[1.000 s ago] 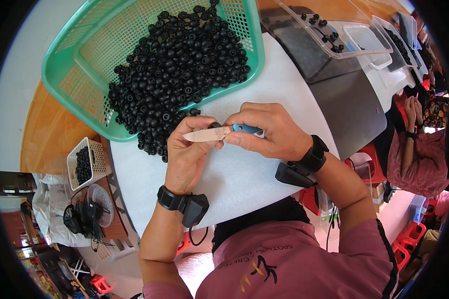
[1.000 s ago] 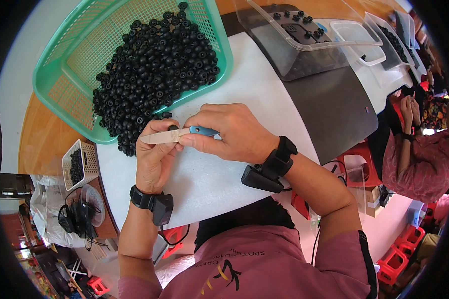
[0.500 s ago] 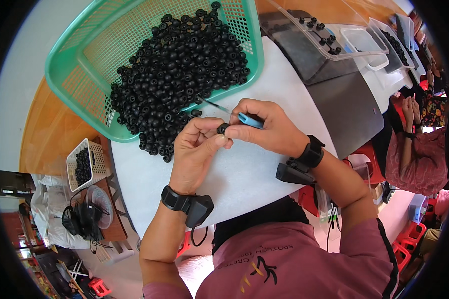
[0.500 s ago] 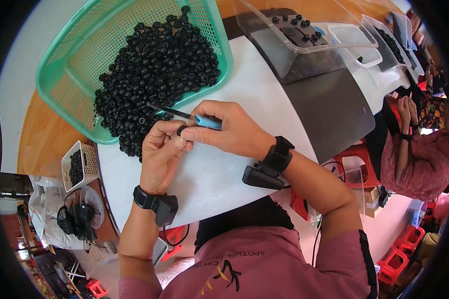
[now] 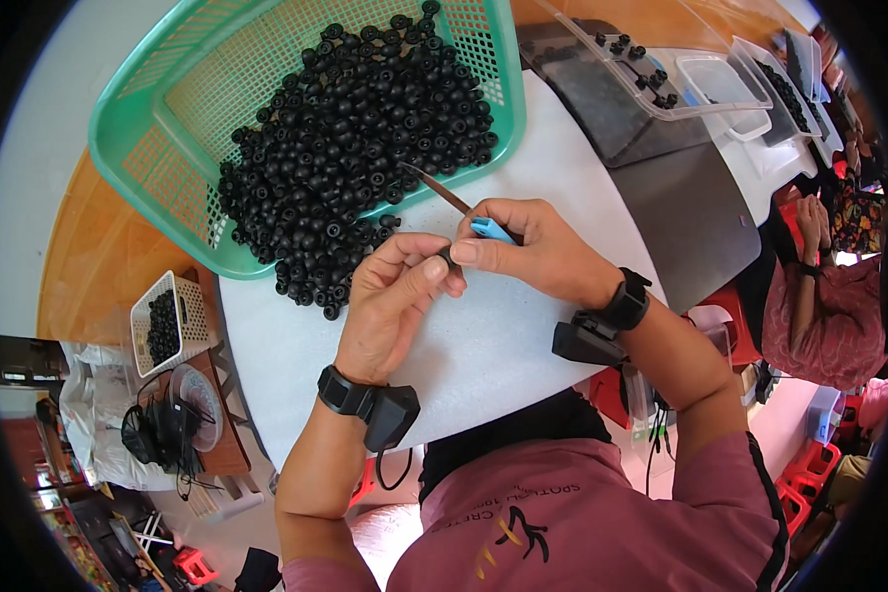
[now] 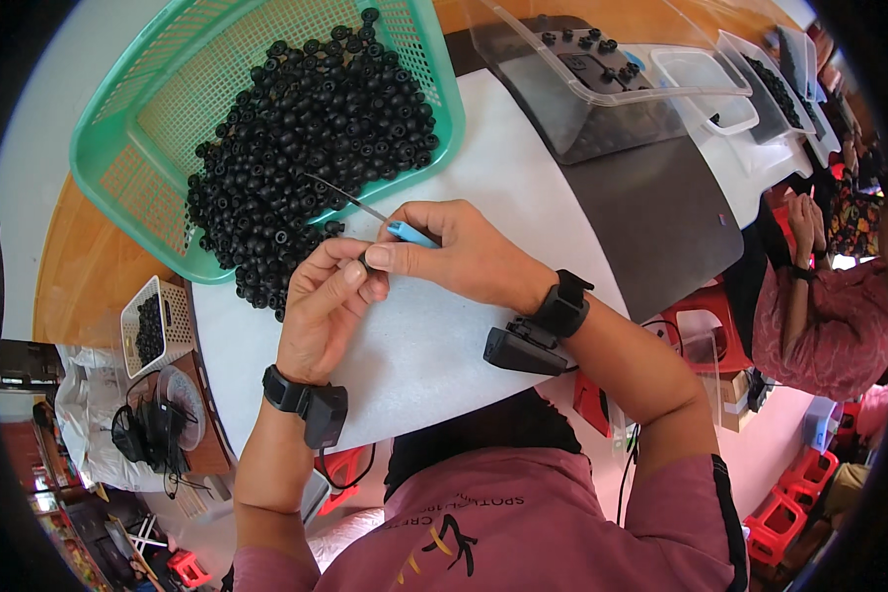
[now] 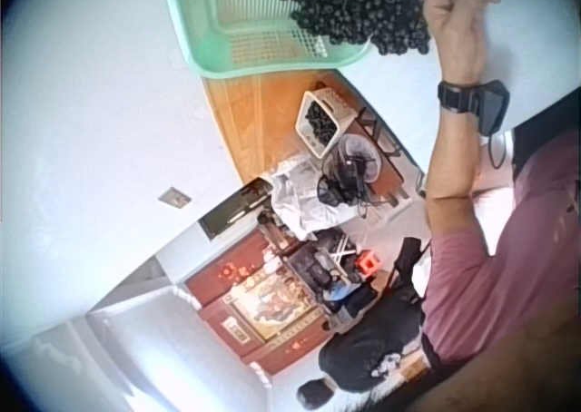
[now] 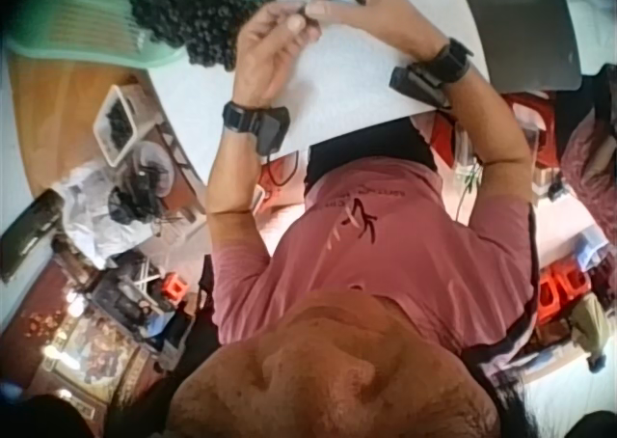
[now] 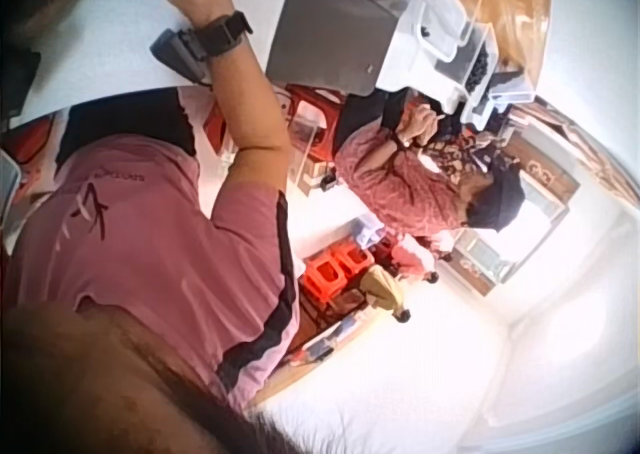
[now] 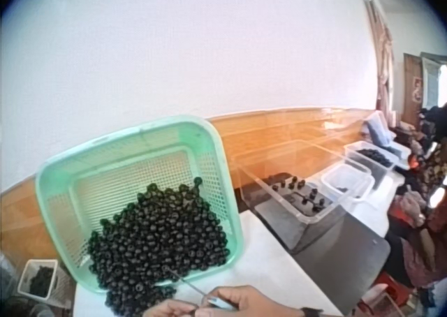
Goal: The recorder uses a knife to cut and prepare small black berries at a table.
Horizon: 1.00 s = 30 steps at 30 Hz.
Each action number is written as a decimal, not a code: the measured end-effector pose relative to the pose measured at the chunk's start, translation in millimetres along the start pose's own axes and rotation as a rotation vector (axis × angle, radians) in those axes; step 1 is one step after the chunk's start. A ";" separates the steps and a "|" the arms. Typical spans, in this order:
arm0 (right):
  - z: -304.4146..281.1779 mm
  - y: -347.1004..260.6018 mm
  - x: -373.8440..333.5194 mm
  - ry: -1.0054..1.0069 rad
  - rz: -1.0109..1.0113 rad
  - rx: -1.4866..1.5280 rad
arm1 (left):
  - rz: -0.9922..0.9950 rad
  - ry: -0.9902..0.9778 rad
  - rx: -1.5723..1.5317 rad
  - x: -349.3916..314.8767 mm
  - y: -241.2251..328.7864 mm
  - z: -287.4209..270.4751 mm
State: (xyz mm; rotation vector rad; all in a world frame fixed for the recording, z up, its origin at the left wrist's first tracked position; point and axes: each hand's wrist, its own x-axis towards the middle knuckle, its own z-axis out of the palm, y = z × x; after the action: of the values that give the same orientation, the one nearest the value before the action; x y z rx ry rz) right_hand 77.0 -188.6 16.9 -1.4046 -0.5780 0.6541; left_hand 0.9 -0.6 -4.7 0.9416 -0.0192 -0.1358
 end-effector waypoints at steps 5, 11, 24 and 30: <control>1.3 -2.5 -1.2 0.012 0.029 0.014 | -0.047 0.009 -0.039 -0.5 -0.1 0.5; 1.6 5.3 0.3 0.051 -0.062 -0.085 | -0.095 -0.019 -0.109 0.0 0.9 -1.2; -1.8 5.9 0.7 0.014 -0.480 -0.616 | -0.031 0.012 -0.226 -1.9 5.3 -5.2; 0.5 5.9 1.1 0.074 -0.468 -0.645 | -0.031 0.006 -0.229 -2.0 3.6 -8.6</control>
State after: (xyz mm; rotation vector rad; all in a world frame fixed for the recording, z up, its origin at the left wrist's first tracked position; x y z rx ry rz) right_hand 77.0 -187.3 11.1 -1.7871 -1.0778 0.0259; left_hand 0.0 8.7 -6.8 0.7143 0.0168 -0.1603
